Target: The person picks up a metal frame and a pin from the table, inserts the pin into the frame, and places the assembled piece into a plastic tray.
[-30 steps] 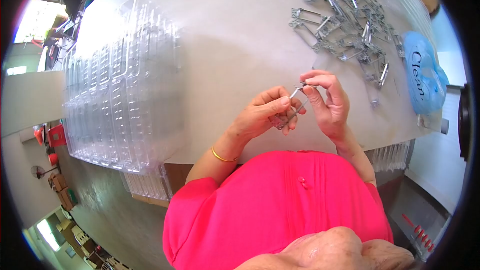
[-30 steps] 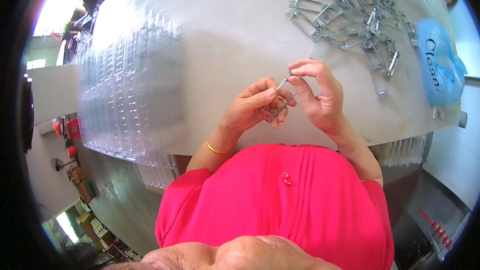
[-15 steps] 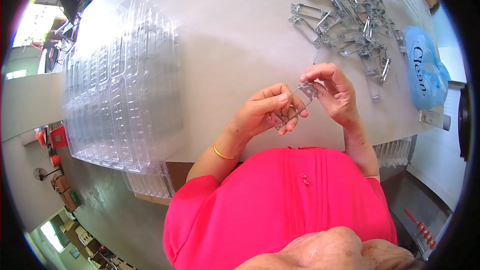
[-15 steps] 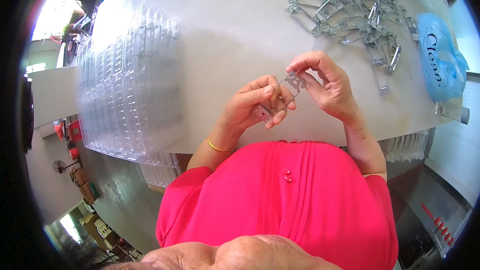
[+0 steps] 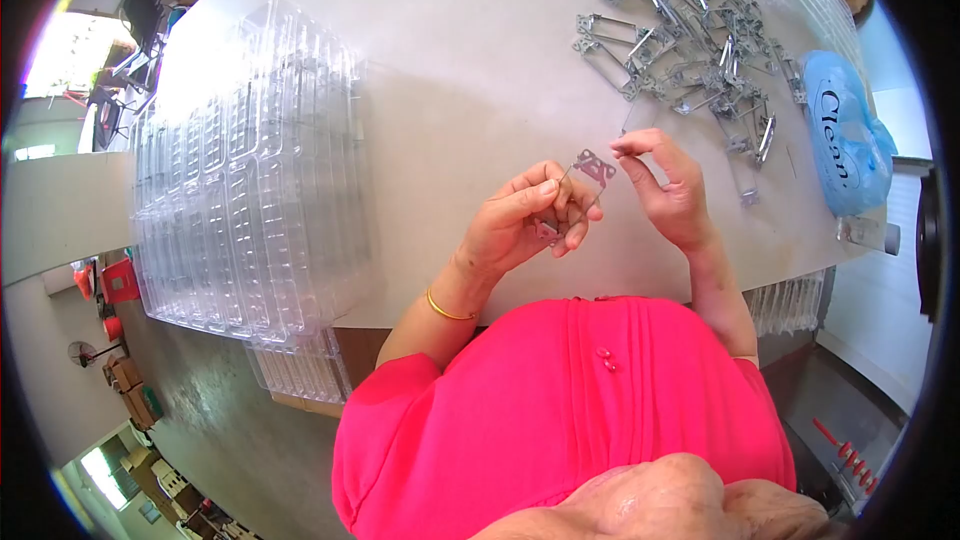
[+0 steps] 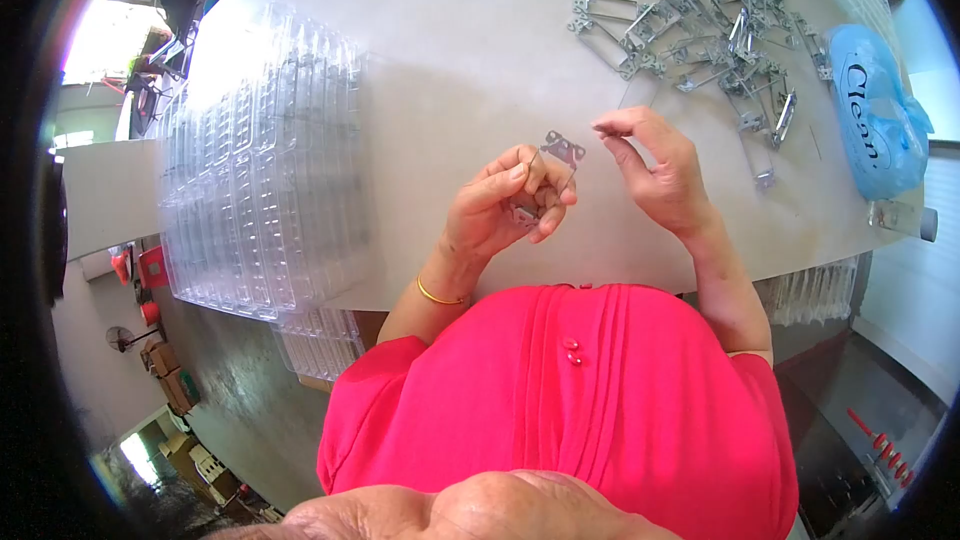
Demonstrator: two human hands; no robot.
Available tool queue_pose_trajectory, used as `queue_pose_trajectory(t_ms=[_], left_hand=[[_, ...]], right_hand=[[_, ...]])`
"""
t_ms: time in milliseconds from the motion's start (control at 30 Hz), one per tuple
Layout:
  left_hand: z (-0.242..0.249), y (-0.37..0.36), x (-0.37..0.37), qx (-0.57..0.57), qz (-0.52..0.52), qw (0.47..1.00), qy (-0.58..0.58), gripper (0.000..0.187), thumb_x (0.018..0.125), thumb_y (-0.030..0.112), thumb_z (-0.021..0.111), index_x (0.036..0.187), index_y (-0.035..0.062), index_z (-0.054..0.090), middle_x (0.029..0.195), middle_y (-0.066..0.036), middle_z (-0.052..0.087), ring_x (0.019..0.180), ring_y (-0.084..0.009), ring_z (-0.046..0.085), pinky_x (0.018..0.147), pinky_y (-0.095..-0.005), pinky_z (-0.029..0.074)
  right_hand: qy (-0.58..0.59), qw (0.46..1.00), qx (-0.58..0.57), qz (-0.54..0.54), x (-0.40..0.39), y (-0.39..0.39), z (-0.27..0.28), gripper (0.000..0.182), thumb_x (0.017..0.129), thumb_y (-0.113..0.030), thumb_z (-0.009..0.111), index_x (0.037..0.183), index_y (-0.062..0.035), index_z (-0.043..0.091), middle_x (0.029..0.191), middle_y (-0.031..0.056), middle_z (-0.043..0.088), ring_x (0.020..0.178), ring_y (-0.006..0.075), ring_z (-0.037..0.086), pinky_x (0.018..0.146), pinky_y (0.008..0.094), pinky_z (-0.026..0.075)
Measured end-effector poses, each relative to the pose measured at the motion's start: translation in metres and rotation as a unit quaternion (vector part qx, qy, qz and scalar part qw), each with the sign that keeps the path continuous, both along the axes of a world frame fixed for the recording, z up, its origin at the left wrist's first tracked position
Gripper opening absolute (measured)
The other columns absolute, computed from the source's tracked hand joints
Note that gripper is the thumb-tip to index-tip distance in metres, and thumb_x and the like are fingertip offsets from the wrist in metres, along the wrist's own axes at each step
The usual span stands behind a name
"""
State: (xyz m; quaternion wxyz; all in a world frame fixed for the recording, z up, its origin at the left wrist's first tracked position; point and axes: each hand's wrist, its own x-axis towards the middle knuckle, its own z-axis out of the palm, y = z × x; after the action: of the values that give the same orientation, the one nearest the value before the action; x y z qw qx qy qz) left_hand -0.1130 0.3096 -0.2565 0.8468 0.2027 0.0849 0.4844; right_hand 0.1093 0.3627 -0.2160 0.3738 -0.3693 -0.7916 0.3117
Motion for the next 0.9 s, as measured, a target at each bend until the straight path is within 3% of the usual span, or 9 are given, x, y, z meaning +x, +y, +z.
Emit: queue_pose_trajectory(t_ms=[67, 200, 267, 367, 600, 767, 900], left_hand=[[0.000, 0.000, 0.001, -0.004, 0.009, 1.000, 0.011, 0.023, 0.106, 0.027, 0.049, 0.093, 0.0077, 0.051, 0.109, -0.024, 0.062, 0.073, -0.0240, 0.066, 0.054, -0.0293, 0.050], [-0.003, 0.000, 0.002, -0.016, 0.012, 1.000, 0.022, 0.020, 0.105, 0.025, 0.052, 0.096, 0.0078, 0.055, 0.116, -0.024, 0.062, 0.084, -0.0269, 0.069, 0.061, -0.0305, 0.053], [-0.001, 0.000, 0.003, -0.020, 0.009, 1.000, 0.021, 0.019, 0.105, 0.024, 0.053, 0.097, 0.0074, 0.055, 0.117, -0.025, 0.061, 0.085, -0.0276, 0.069, 0.062, -0.0315, 0.053], [-0.003, 0.000, 0.002, -0.015, 0.007, 1.000, 0.021, 0.018, 0.105, 0.023, 0.054, 0.098, 0.0066, 0.056, 0.120, -0.026, 0.061, 0.088, -0.0288, 0.069, 0.065, -0.0329, 0.054], [-0.002, -0.001, 0.001, 0.013, 0.001, 0.999, 0.040, 0.017, 0.104, 0.021, 0.055, 0.099, 0.0056, 0.058, 0.122, -0.025, 0.061, 0.089, -0.0291, 0.068, 0.067, -0.0351, 0.055], [-0.002, -0.001, 0.003, 0.028, 0.008, 0.997, 0.076, 0.016, 0.104, 0.021, 0.056, 0.098, 0.0062, 0.060, 0.123, -0.024, 0.061, 0.087, -0.0285, 0.068, 0.068, -0.0355, 0.056], [-0.005, -0.002, 0.003, 0.049, -0.005, 0.996, 0.078, 0.017, 0.104, 0.022, 0.057, 0.098, 0.0066, 0.059, 0.123, -0.024, 0.061, 0.087, -0.0284, 0.068, 0.068, -0.0360, 0.056]], right_hand=[[0.067, 0.993, -0.068, -0.065, 0.005, -0.005, -0.002, 0.015, 0.091, 0.007, 0.066, 0.103, -0.0017, 0.064, 0.100, 0.0046, 0.068, 0.093, 0.0123, 0.064, 0.083, 0.0267, 0.051], [0.138, 0.984, -0.087, -0.073, 0.008, -0.014, 0.005, 0.015, 0.093, 0.005, 0.066, 0.105, -0.0021, 0.063, 0.104, 0.0041, 0.066, 0.094, 0.0096, 0.062, 0.084, 0.0251, 0.050], [0.233, 0.955, -0.170, -0.074, 0.002, -0.022, 0.009, 0.017, 0.094, 0.005, 0.066, 0.107, -0.0030, 0.061, 0.107, 0.0054, 0.065, 0.094, 0.0091, 0.062, 0.083, 0.0244, 0.050], [0.264, 0.954, -0.126, -0.060, -0.012, -0.026, 0.016, 0.019, 0.093, 0.005, 0.066, 0.108, -0.0039, 0.059, 0.107, 0.0066, 0.066, 0.093, 0.0088, 0.062, 0.082, 0.0238, 0.050], [0.159, 0.985, -0.017, -0.065, -0.014, -0.020, 0.007, 0.019, 0.093, 0.006, 0.067, 0.107, -0.0029, 0.059, 0.103, 0.0090, 0.069, 0.088, 0.0102, 0.063, 0.078, 0.0253, 0.051], [0.088, 0.990, 0.092, -0.061, -0.015, -0.019, 0.012, 0.017, 0.089, 0.004, 0.071, 0.101, -0.0042, 0.062, 0.100, 0.0126, 0.070, 0.086, 0.0215, 0.067, 0.075, 0.0314, 0.053], [0.038, 0.991, 0.110, -0.066, -0.014, -0.021, 0.012, 0.016, 0.089, 0.001, 0.072, 0.101, -0.0038, 0.064, 0.102, 0.0139, 0.071, 0.088, 0.0256, 0.068, 0.077, 0.0352, 0.054]])
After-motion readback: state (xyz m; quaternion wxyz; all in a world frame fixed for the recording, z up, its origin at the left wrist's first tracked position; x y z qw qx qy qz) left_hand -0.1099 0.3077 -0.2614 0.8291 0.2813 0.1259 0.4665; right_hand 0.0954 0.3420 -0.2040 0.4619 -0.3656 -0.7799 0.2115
